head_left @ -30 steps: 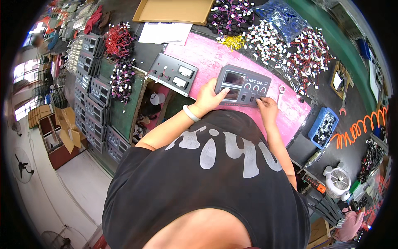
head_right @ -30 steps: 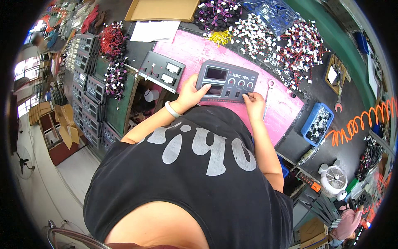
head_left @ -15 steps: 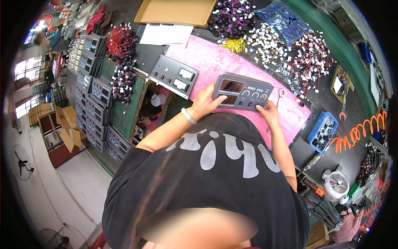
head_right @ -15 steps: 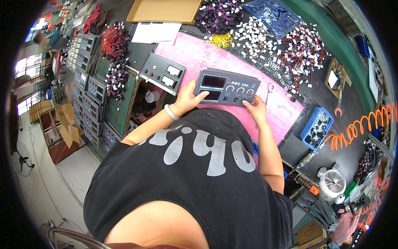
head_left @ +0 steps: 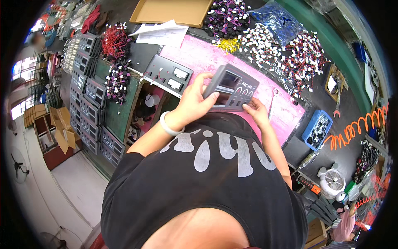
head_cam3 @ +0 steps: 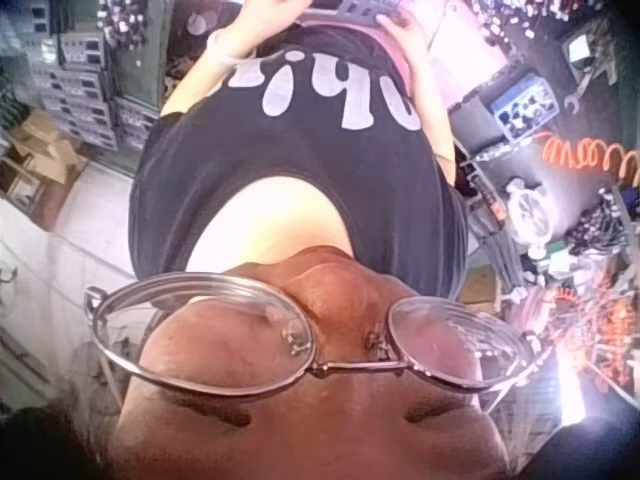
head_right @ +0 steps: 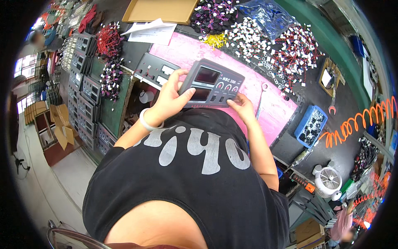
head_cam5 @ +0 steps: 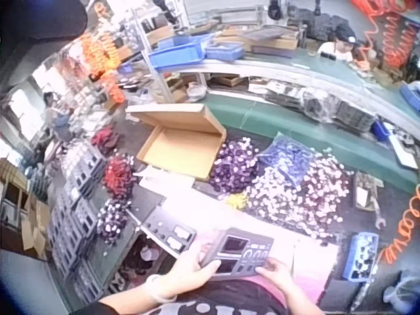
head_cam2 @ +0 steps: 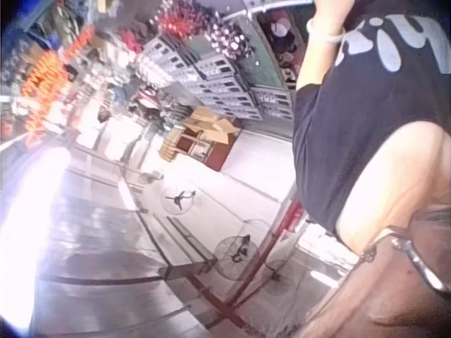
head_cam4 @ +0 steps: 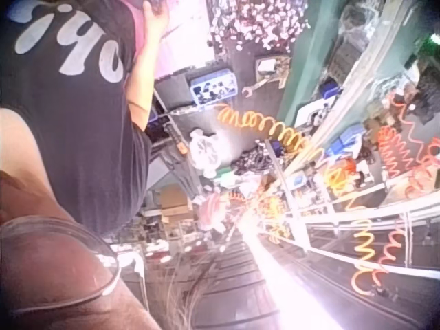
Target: The person assembles an electronics control panel by hand, gathering wiring harnesses and connectors from component boxes and a shipping box, then installing them into the panel.
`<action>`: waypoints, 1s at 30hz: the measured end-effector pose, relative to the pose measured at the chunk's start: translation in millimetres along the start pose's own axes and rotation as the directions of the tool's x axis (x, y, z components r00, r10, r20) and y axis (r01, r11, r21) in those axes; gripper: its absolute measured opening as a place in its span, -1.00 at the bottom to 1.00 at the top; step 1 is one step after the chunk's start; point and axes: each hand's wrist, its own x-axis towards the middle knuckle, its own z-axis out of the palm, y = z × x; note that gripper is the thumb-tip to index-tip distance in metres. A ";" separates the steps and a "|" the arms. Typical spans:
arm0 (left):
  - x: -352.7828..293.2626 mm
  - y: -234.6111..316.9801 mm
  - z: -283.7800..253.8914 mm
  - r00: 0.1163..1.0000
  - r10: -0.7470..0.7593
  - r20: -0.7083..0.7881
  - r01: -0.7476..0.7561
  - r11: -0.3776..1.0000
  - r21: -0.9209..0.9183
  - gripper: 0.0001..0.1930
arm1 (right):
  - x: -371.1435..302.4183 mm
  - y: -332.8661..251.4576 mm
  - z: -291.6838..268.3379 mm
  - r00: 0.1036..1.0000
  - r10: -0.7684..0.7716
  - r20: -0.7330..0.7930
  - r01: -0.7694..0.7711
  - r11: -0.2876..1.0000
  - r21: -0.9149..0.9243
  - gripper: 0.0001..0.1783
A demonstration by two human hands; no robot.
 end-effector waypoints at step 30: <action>-31.3 -151.0 -76.1 0.962 -0.267 -0.063 0.266 0.964 -0.014 -0.60 | 12.5 24.2 33.1 0.938 0.048 -0.342 -0.108 0.982 -0.157 -0.66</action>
